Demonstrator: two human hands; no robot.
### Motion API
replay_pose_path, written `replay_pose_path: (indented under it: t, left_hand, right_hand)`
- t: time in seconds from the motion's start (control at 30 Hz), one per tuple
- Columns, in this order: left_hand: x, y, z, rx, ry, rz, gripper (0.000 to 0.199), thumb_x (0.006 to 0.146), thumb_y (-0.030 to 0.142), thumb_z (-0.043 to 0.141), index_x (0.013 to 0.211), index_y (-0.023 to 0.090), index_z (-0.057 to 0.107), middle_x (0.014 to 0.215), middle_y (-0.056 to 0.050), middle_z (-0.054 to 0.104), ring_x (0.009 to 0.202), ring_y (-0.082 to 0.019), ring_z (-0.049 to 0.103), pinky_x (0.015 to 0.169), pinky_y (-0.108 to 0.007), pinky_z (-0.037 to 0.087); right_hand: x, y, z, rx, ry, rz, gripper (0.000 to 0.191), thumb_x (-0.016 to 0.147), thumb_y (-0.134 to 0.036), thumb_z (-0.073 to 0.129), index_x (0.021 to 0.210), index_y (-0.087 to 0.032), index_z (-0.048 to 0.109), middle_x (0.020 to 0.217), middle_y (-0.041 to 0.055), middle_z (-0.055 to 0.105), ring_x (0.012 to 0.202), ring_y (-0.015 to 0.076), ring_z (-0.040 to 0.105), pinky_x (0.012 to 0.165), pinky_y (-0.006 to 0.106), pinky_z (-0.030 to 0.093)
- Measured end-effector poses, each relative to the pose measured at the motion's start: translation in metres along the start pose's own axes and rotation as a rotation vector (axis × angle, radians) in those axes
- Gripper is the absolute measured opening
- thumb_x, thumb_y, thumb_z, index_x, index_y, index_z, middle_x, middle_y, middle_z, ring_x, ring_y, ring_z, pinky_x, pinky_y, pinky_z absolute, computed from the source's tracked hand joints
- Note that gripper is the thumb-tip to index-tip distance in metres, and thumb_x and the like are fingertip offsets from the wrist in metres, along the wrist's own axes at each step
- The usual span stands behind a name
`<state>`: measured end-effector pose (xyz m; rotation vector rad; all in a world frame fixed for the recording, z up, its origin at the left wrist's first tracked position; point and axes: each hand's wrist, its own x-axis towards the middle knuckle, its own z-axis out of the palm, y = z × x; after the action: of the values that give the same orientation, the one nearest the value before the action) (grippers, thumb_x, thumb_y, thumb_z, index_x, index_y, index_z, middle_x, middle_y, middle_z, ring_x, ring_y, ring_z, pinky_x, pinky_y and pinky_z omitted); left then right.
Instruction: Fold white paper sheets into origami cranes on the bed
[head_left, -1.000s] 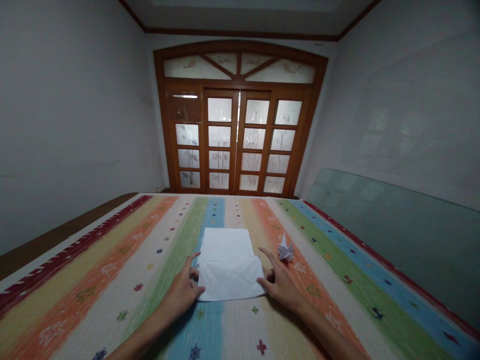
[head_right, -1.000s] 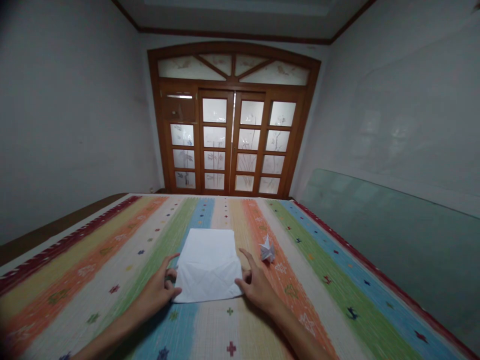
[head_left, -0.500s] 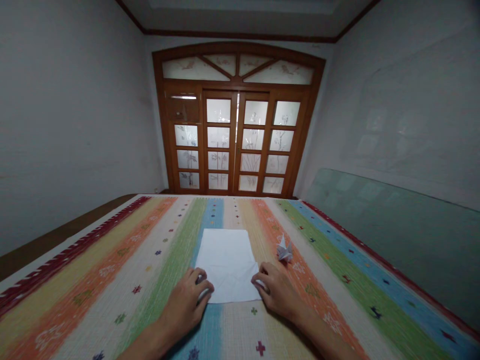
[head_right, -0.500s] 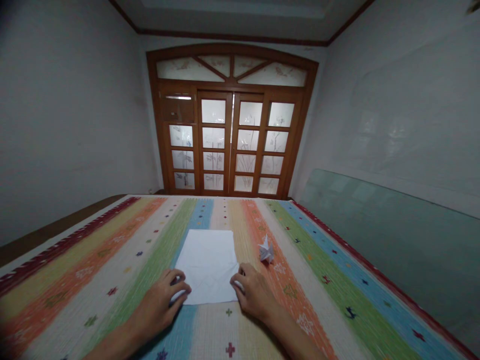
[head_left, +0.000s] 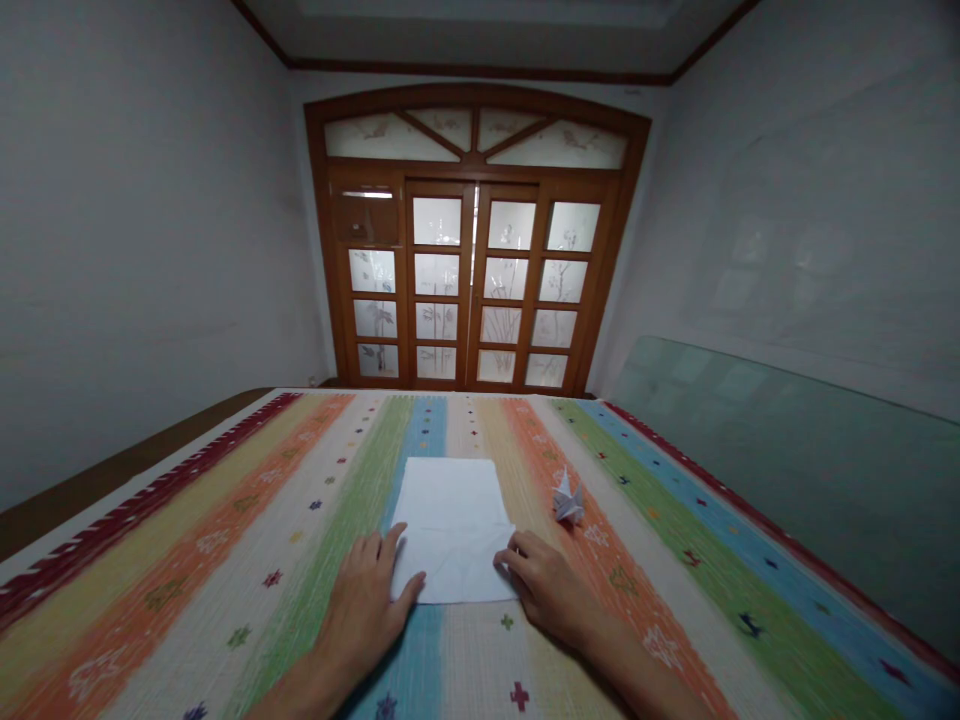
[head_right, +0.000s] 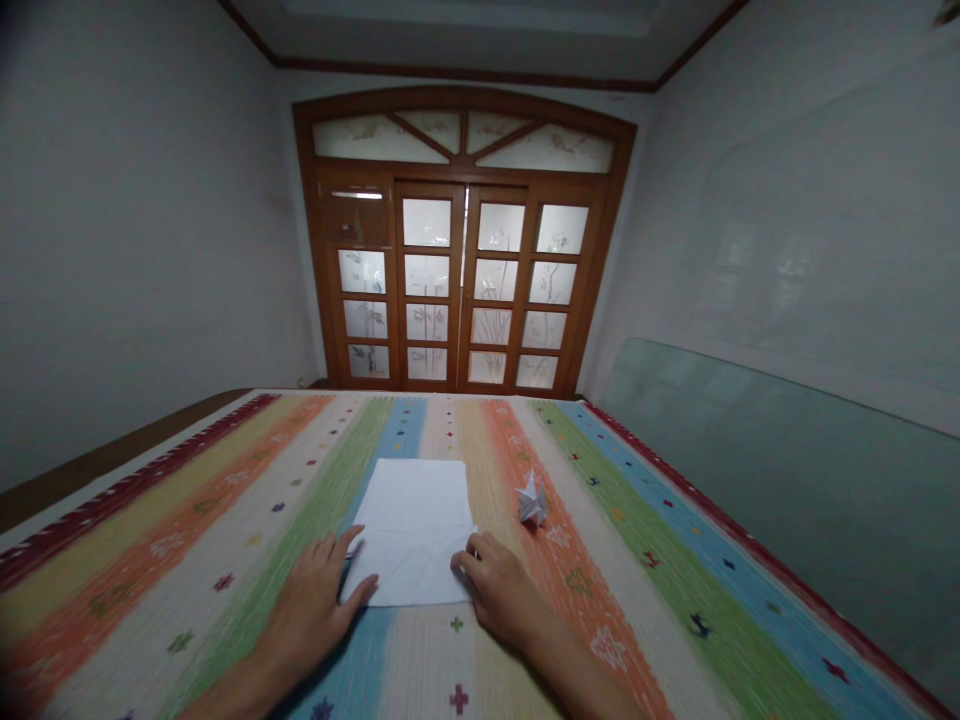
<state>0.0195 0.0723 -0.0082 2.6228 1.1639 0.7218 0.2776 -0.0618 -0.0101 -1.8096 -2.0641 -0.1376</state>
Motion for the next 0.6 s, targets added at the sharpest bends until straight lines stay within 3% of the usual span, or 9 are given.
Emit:
replay_pose_path:
  t: [0.07, 0.2, 0.43, 0.6]
  left_hand:
    - [0.000, 0.000, 0.002, 0.000, -0.008, -0.017, 0.061, 0.087, 0.039, 0.064, 0.140, 0.012, 0.057, 0.123, -0.019, 0.067, 0.113, -0.040, 0.058, 0.102, -0.055, 0.044]
    - [0.000, -0.003, 0.009, -0.105, -0.020, -0.035, 0.060, 0.084, 0.033, 0.061, 0.140, 0.012, 0.055, 0.126, -0.018, 0.067, 0.115, -0.038, 0.059, 0.103, -0.054, 0.043]
    - [0.000, -0.002, 0.013, -0.319, 0.005, -0.097, 0.053, 0.076, 0.025, 0.062, 0.128, 0.014, 0.062, 0.120, -0.015, 0.066, 0.115, -0.034, 0.060, 0.104, -0.052, 0.045]
    - [-0.003, 0.006, 0.008, -0.500, -0.029, -0.068, 0.046, 0.075, 0.016, 0.056, 0.119, 0.020, 0.066, 0.115, -0.010, 0.063, 0.110, -0.030, 0.063, 0.103, -0.048, 0.048]
  right_hand:
    - [0.001, -0.001, 0.002, -0.025, 0.001, 0.006, 0.037, 0.080, 0.004, 0.051, 0.103, -0.020, 0.068, 0.098, 0.0075, 0.065, 0.091, 0.0216, 0.061, 0.077, 0.029, 0.049]
    - [0.002, 0.000, 0.006, -0.033, 0.019, 0.004, 0.041, 0.081, 0.006, 0.050, 0.107, -0.020, 0.068, 0.103, 0.0085, 0.066, 0.095, 0.0228, 0.061, 0.083, 0.033, 0.051]
    - [0.000, 0.000, 0.010, 0.028, -0.029, -0.098, 0.059, 0.078, 0.007, 0.052, 0.129, -0.020, 0.064, 0.138, 0.0121, 0.064, 0.134, 0.0295, 0.050, 0.114, 0.049, 0.043]
    - [-0.001, -0.017, -0.002, 0.135, -0.077, -0.108, 0.041, 0.095, -0.011, 0.052, 0.132, -0.021, 0.065, 0.144, 0.0115, 0.062, 0.137, 0.0303, 0.052, 0.115, 0.049, 0.044]
